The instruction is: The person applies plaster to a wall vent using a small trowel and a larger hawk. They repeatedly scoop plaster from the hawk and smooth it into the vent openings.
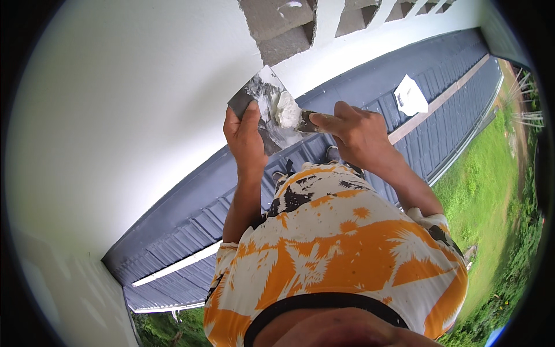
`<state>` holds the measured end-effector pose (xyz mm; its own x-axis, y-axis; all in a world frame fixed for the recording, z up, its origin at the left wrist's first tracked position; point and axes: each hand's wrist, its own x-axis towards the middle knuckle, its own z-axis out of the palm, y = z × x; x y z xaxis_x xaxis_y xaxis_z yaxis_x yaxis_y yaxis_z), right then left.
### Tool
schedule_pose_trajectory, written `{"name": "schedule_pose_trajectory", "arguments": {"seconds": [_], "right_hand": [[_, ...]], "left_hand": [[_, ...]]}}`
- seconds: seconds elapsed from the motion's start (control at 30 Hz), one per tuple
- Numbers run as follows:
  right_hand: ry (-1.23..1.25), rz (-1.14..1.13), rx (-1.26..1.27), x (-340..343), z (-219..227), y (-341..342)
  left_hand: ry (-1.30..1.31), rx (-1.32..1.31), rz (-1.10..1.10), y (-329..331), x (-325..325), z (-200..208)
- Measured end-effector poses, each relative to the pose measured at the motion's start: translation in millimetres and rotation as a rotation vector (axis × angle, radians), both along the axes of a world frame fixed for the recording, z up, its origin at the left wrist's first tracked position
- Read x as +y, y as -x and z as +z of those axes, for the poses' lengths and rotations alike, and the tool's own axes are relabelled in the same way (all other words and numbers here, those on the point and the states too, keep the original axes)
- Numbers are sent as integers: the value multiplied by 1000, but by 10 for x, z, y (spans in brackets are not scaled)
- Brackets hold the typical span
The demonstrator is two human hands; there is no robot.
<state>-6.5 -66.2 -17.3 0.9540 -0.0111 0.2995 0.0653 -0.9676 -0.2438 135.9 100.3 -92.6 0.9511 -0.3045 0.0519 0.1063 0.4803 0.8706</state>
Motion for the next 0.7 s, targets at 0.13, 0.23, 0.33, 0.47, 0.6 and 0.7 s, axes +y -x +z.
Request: {"name": "schedule_pose_trajectory", "arguments": {"seconds": [0.13, 0.23, 0.33, 0.47, 0.6, 0.7], "right_hand": [[67, 70, 78, -151, 55, 44], [-109, -10, -53, -234, 32, 37], [-96, 41, -124, -112, 148, -73], [97, 71, -16, -127, 144, -122], [-366, 71, 3, -442, -29, -28], [-867, 134, -138, -361, -221, -129]], "left_hand": [[-1, -18, 101, -43, 45, 69], [26, 8, 81, -102, 76, 73], [-104, -102, 28, -78, 44, 41], [2, -43, 54, -88, 37, 49], [273, 102, 71, -113, 144, 139], [344, 277, 18, -79, 53, -17]]}}
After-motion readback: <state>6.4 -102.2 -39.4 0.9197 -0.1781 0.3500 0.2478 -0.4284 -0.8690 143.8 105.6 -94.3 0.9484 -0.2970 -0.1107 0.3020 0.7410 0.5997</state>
